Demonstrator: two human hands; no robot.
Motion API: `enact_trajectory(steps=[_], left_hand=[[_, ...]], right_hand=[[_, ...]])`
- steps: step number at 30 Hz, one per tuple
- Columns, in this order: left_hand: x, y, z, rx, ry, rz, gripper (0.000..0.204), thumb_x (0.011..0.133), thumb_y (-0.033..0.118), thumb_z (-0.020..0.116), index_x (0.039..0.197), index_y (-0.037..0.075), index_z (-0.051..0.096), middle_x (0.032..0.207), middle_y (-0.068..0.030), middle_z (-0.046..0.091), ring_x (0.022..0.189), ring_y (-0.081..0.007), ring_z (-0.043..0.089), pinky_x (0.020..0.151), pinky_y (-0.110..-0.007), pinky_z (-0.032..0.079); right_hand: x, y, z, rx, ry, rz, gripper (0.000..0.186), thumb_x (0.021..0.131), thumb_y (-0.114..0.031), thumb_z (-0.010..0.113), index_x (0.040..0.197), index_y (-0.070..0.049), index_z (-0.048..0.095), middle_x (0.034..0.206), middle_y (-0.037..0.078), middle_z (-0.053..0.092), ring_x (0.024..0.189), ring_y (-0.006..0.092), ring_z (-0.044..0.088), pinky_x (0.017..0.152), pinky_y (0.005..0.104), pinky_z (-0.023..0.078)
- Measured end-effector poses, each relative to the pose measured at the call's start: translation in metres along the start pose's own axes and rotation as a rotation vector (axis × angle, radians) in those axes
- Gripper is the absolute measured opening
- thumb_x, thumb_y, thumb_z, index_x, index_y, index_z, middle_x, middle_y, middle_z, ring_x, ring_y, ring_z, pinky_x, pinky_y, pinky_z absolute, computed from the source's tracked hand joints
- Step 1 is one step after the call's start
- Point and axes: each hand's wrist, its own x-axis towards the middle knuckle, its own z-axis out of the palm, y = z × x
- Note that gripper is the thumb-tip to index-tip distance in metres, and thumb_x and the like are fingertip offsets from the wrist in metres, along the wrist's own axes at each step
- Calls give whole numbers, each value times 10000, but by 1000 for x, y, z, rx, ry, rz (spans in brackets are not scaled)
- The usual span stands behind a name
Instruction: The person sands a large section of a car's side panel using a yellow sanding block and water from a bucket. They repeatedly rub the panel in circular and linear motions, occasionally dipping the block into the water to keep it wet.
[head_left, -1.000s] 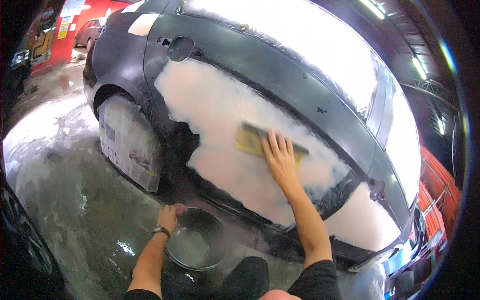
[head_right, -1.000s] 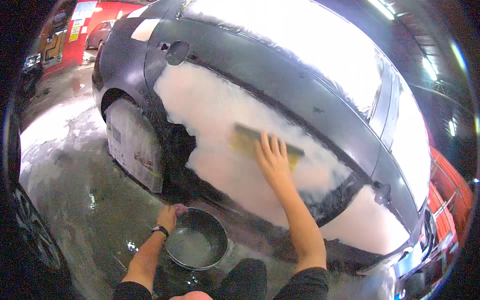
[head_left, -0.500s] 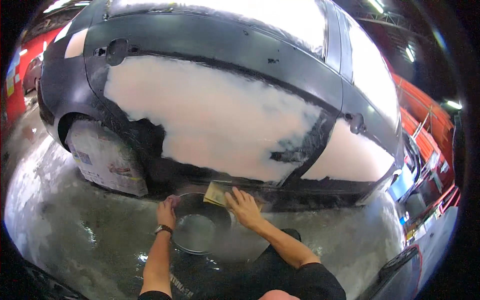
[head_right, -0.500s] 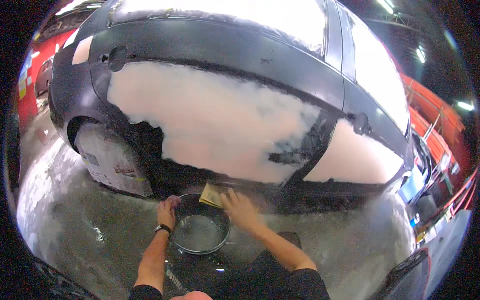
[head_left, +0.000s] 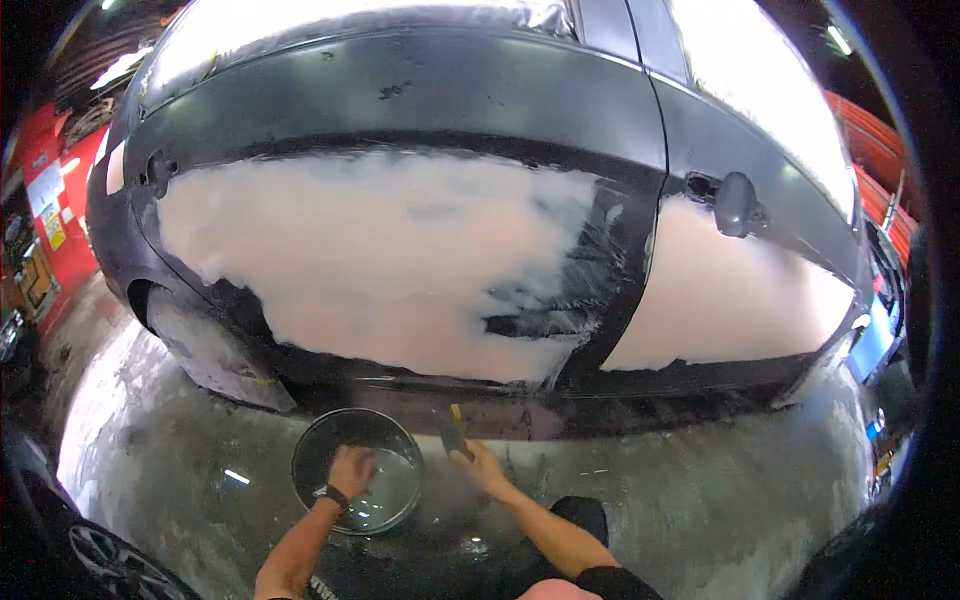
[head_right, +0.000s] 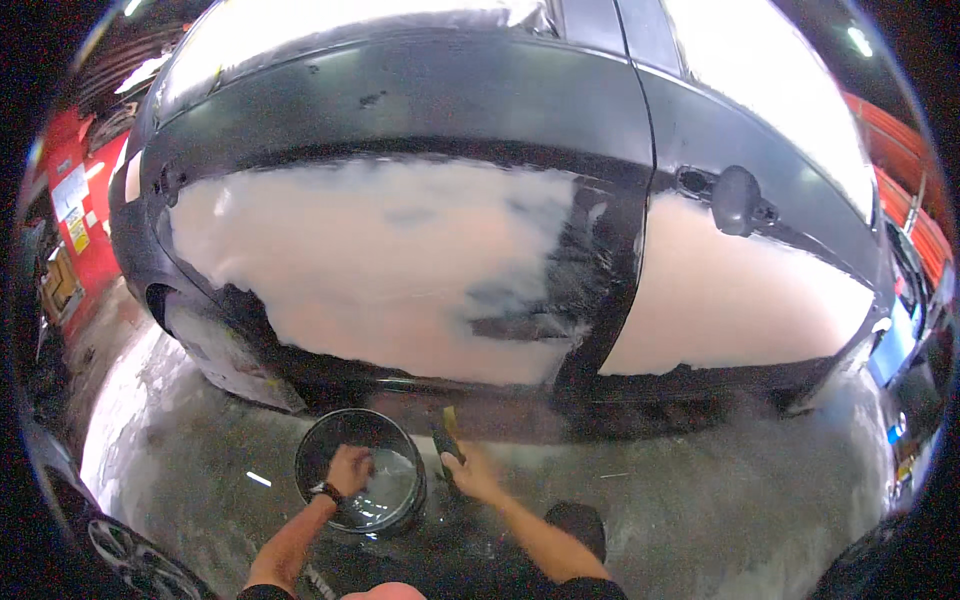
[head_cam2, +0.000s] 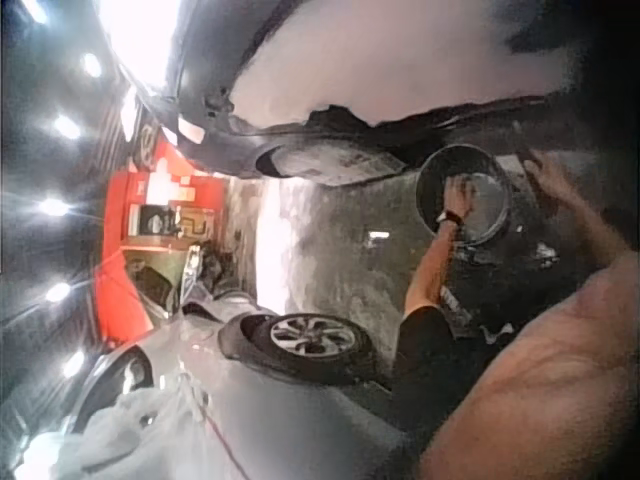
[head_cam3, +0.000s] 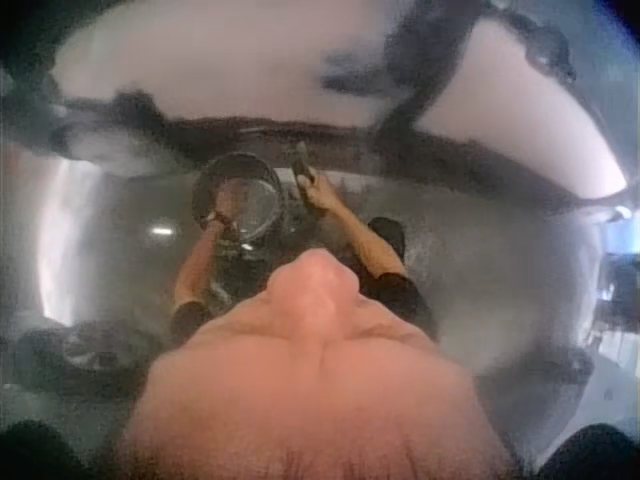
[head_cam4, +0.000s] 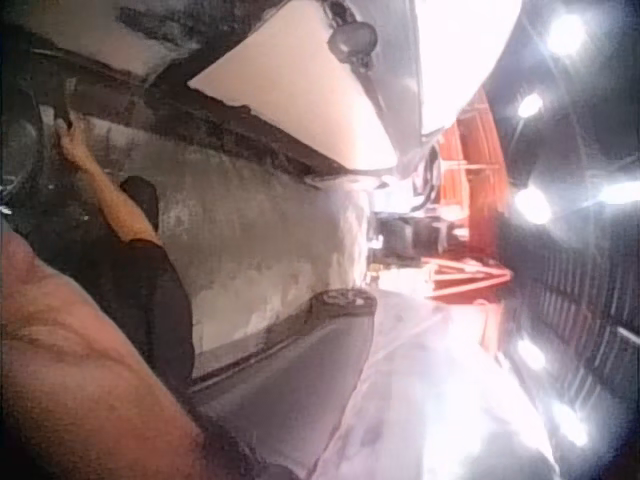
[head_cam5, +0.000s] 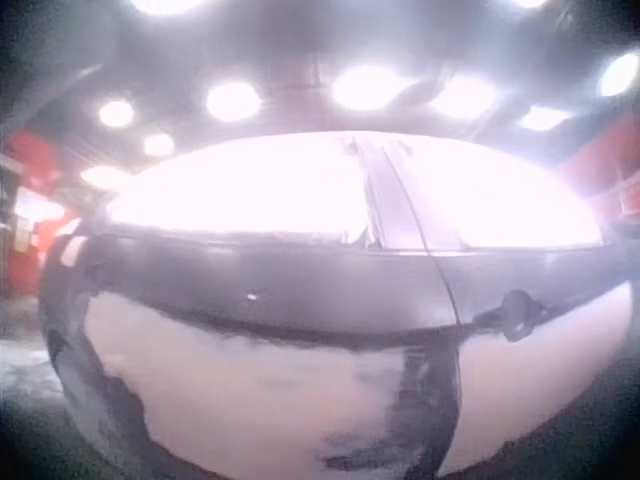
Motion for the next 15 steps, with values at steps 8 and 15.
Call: enact_trajectory(steps=[8, 15], left_hand=[[-6, 98, 67, -44, -308, -312, 489, 960, 440, 612, 1045, -31, 713, 1008, -273, 718, 944, -455, 679, 864, -520, 515], [1, 138, 63, 149, -319, -406, 389, 958, 350, 589, 988, -18, 710, 911, -281, 699, 869, -463, 675, 786, -529, 510]], right_hand=[[-8, 21, -66, 485, 39, 229, 537, 1028, -465, 572, 1279, 1, 664, 1285, 170, 657, 1181, 278, 598, 1008, 414, 458], [32, 68, -84, 75, -42, -118, 590, 1008, -490, 582, 1263, 35, 666, 1390, 262, 602, 1314, 403, 550, 1088, 460, 427]])
